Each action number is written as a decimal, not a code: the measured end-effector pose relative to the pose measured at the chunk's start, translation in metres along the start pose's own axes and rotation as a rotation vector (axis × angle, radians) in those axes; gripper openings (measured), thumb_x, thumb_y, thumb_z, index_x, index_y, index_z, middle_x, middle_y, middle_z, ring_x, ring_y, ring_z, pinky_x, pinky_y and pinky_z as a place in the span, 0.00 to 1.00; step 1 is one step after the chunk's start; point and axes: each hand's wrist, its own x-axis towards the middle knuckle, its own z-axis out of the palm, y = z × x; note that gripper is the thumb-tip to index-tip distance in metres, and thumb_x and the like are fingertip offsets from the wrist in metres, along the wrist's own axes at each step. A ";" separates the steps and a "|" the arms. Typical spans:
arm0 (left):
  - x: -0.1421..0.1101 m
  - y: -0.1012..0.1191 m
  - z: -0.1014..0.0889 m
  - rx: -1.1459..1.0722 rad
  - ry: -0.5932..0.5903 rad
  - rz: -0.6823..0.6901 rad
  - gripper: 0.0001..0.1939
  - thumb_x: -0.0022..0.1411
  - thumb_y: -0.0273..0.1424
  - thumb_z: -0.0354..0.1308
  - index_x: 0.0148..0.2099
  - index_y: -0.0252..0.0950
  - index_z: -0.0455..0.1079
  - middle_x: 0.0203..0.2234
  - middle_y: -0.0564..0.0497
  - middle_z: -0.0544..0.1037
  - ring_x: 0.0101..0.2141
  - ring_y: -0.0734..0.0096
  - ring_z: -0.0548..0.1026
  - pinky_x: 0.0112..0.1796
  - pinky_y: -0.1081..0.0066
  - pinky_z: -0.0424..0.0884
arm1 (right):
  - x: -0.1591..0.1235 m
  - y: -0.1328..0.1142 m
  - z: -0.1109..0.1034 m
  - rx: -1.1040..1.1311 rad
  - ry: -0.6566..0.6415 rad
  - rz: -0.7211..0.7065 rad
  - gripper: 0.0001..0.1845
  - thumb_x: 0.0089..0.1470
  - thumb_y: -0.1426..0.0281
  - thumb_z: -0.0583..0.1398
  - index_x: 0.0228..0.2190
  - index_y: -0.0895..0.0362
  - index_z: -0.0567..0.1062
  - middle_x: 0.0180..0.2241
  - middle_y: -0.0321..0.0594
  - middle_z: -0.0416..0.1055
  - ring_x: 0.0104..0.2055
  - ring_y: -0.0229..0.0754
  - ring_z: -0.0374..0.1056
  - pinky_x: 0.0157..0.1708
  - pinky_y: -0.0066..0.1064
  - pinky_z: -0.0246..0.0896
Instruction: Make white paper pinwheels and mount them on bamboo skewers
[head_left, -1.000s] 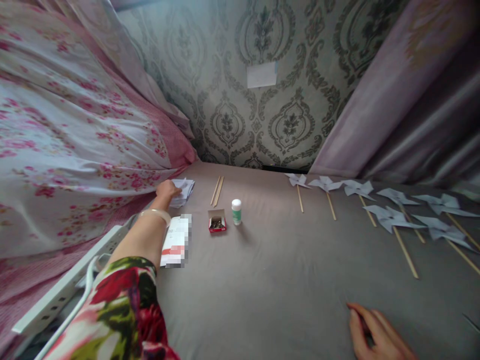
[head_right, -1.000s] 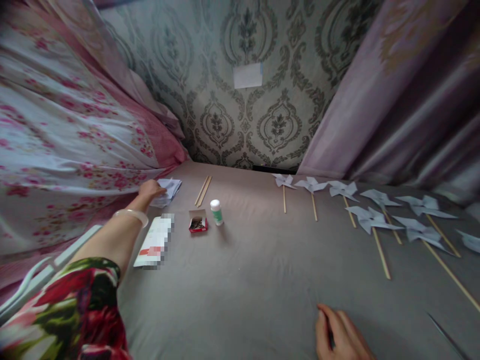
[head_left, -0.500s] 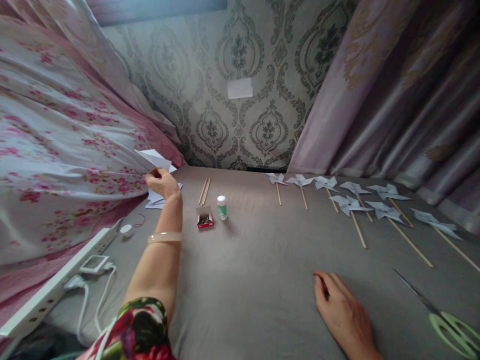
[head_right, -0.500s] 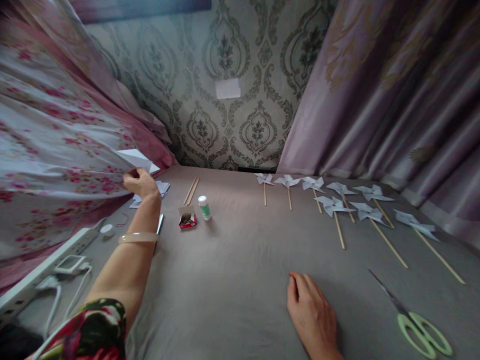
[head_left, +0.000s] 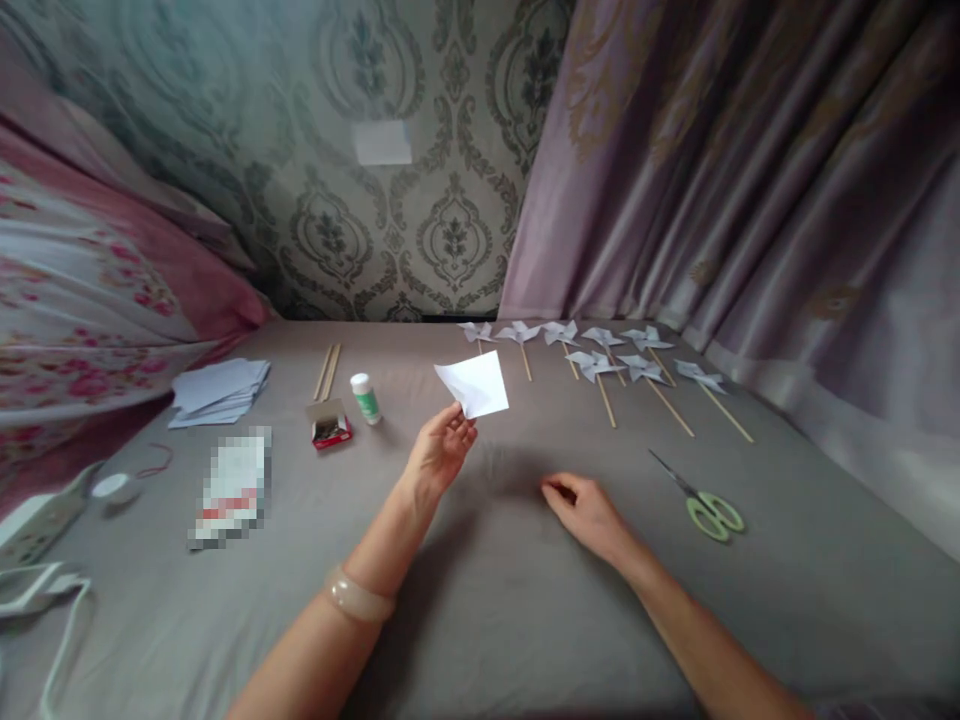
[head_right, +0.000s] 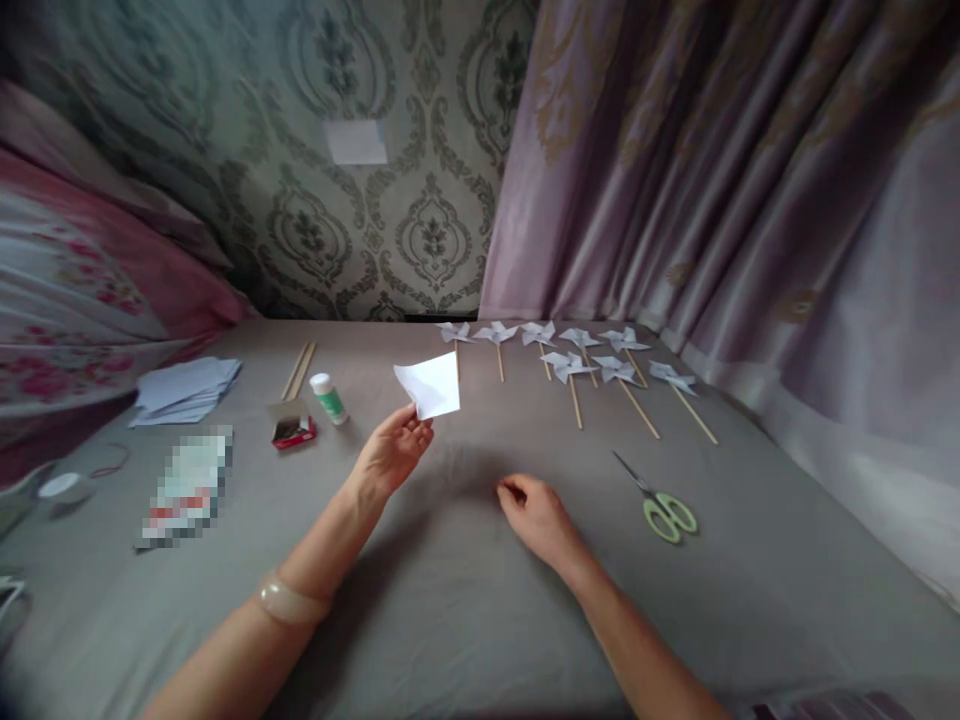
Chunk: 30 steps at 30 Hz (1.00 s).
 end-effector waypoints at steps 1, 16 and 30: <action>-0.002 -0.008 -0.001 0.013 -0.026 -0.055 0.03 0.49 0.23 0.61 0.30 0.32 0.69 0.22 0.54 0.73 0.22 0.81 0.71 0.25 0.80 0.66 | 0.005 -0.005 -0.006 0.141 -0.036 0.062 0.18 0.50 0.58 0.56 0.29 0.60 0.77 0.27 0.42 0.73 0.28 0.40 0.67 0.29 0.31 0.60; -0.020 -0.043 -0.012 0.332 -0.302 -0.074 0.19 0.39 0.21 0.64 0.38 0.32 0.74 0.34 0.45 0.79 0.34 0.66 0.76 0.36 0.71 0.72 | 0.039 -0.028 0.017 0.557 0.226 0.137 0.21 0.42 0.54 0.63 0.27 0.61 0.75 0.24 0.39 0.74 0.24 0.38 0.65 0.23 0.28 0.57; 0.004 -0.032 -0.025 0.363 0.081 0.088 0.19 0.40 0.42 0.70 0.28 0.32 0.73 0.22 0.50 0.76 0.21 0.76 0.72 0.22 0.76 0.68 | 0.036 -0.023 0.026 0.781 0.163 0.266 0.21 0.37 0.52 0.65 0.16 0.58 0.69 0.13 0.30 0.60 0.15 0.30 0.52 0.13 0.25 0.45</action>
